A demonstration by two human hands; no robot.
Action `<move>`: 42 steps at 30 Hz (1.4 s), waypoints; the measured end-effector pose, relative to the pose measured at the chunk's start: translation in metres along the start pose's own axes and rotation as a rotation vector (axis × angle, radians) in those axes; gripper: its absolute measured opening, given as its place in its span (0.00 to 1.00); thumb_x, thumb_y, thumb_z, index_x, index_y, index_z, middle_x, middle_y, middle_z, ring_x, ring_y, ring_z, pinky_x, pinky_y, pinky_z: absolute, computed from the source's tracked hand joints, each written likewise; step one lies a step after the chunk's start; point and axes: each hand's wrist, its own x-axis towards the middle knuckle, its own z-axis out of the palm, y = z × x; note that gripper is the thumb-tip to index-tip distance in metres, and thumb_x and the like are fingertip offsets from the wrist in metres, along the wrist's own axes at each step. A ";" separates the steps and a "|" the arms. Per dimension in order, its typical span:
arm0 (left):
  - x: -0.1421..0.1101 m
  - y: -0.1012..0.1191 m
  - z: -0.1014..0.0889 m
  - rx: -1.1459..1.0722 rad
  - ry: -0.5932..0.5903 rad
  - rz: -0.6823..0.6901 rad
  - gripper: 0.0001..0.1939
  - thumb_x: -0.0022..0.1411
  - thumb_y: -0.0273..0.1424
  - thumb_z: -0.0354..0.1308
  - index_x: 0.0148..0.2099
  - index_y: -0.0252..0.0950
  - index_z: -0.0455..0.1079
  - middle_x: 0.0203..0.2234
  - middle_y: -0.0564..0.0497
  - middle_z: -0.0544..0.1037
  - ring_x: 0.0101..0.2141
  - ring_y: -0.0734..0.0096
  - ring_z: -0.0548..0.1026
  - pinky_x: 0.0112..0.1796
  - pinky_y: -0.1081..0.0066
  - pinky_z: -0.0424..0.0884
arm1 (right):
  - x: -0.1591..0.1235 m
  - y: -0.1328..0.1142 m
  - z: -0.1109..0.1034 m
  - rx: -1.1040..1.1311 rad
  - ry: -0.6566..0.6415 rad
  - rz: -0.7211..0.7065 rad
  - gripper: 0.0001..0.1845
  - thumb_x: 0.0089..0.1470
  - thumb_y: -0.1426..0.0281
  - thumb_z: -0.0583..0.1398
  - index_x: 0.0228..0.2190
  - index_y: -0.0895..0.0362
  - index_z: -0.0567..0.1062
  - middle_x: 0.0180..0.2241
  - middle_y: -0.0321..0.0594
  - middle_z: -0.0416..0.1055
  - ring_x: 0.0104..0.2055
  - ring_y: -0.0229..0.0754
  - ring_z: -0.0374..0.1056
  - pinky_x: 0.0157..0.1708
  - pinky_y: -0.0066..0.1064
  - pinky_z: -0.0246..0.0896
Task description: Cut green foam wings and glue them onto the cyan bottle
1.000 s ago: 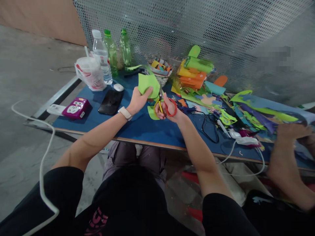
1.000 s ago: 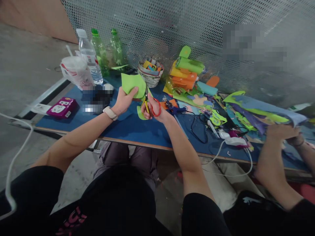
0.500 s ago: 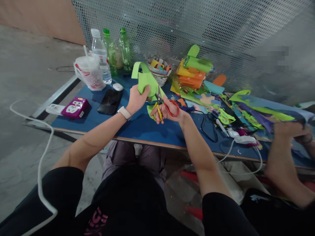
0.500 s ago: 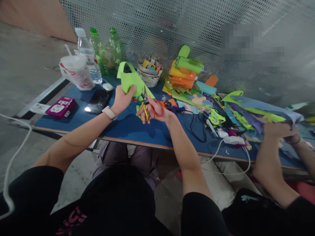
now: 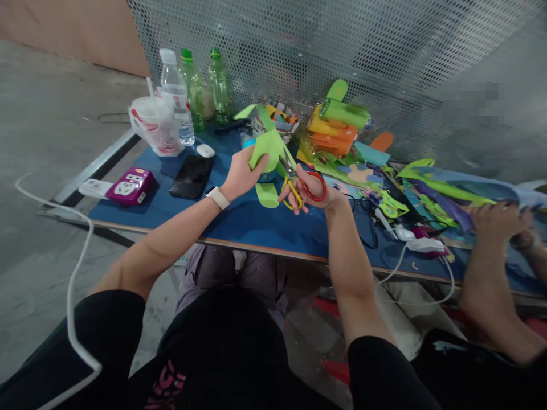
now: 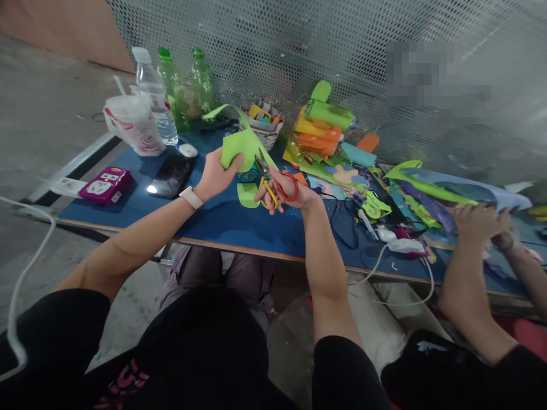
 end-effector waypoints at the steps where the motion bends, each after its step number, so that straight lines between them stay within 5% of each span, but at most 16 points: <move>1: 0.000 0.000 0.000 0.003 -0.006 0.004 0.26 0.78 0.58 0.67 0.44 0.39 0.77 0.36 0.46 0.83 0.38 0.60 0.85 0.48 0.57 0.88 | 0.000 0.001 0.001 -0.026 0.010 -0.026 0.61 0.68 0.20 0.48 0.34 0.64 0.89 0.18 0.50 0.77 0.17 0.45 0.75 0.10 0.27 0.63; 5: 0.002 -0.002 0.002 -0.112 -0.025 -0.065 0.33 0.76 0.65 0.66 0.41 0.38 0.79 0.33 0.45 0.85 0.32 0.61 0.86 0.37 0.61 0.88 | 0.005 0.006 0.007 -0.119 0.051 -0.187 0.57 0.64 0.18 0.54 0.33 0.61 0.87 0.18 0.45 0.75 0.14 0.39 0.68 0.09 0.26 0.54; 18: 0.004 0.011 0.001 -0.389 -0.027 -0.188 0.41 0.64 0.71 0.73 0.48 0.35 0.83 0.42 0.39 0.88 0.41 0.51 0.90 0.45 0.47 0.96 | 0.032 0.016 0.037 -0.128 0.305 -0.370 0.52 0.66 0.19 0.54 0.20 0.53 0.74 0.15 0.39 0.67 0.15 0.36 0.65 0.13 0.28 0.55; 42: 0.003 0.018 0.001 -0.357 -0.028 -0.206 0.43 0.64 0.75 0.71 0.47 0.36 0.81 0.40 0.40 0.87 0.39 0.54 0.89 0.48 0.48 0.95 | 0.039 0.017 0.040 -0.076 0.231 -0.280 0.59 0.59 0.14 0.50 0.31 0.57 0.83 0.16 0.38 0.69 0.16 0.39 0.70 0.13 0.28 0.59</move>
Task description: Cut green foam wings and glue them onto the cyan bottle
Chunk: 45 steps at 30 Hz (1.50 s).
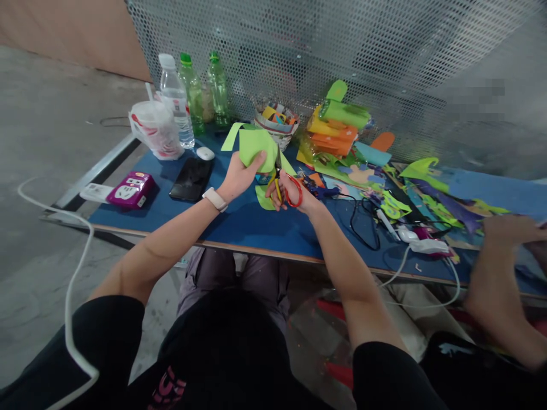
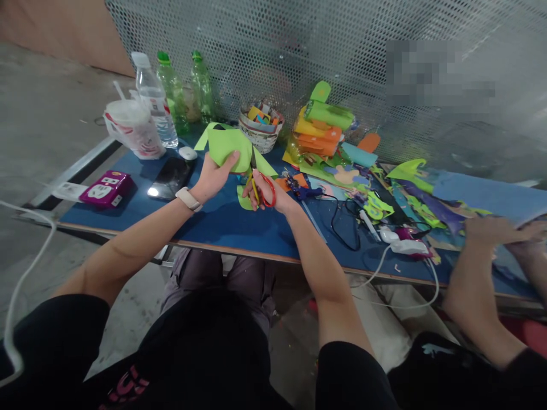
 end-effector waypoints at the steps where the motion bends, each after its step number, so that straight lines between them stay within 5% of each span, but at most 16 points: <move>1: 0.000 0.000 0.000 0.001 0.000 -0.001 0.42 0.64 0.74 0.71 0.47 0.36 0.81 0.40 0.40 0.87 0.40 0.53 0.90 0.47 0.48 0.95 | -0.001 -0.001 0.000 0.005 0.005 -0.005 0.59 0.59 0.13 0.50 0.30 0.57 0.82 0.15 0.38 0.69 0.16 0.39 0.69 0.13 0.28 0.58; 11: 0.002 -0.009 -0.001 0.009 0.050 -0.012 0.43 0.61 0.73 0.74 0.50 0.36 0.82 0.46 0.35 0.89 0.47 0.45 0.91 0.50 0.43 0.95 | -0.004 0.000 -0.001 -0.018 0.071 -0.050 0.52 0.63 0.17 0.54 0.28 0.53 0.80 0.15 0.38 0.70 0.16 0.40 0.70 0.12 0.29 0.59; 18: 0.004 -0.011 -0.003 0.019 0.053 0.002 0.42 0.62 0.73 0.74 0.48 0.35 0.84 0.45 0.36 0.90 0.42 0.50 0.91 0.49 0.46 0.95 | -0.006 -0.002 0.001 -0.055 0.097 -0.115 0.51 0.67 0.22 0.57 0.25 0.55 0.81 0.13 0.37 0.68 0.14 0.38 0.68 0.13 0.28 0.59; 28: 0.005 -0.011 -0.006 -0.102 0.097 -0.069 0.41 0.58 0.69 0.79 0.51 0.37 0.83 0.49 0.34 0.90 0.50 0.42 0.92 0.52 0.43 0.94 | -0.009 -0.008 0.003 -0.126 0.094 -0.130 0.51 0.68 0.21 0.55 0.22 0.54 0.79 0.12 0.36 0.66 0.14 0.38 0.67 0.21 0.30 0.71; 45: 0.004 -0.011 -0.006 -0.031 0.111 -0.023 0.41 0.60 0.70 0.77 0.50 0.36 0.84 0.46 0.37 0.90 0.46 0.46 0.92 0.50 0.47 0.93 | -0.010 -0.008 0.000 -0.151 0.107 -0.131 0.50 0.71 0.24 0.55 0.19 0.51 0.75 0.13 0.39 0.67 0.16 0.38 0.65 0.24 0.33 0.73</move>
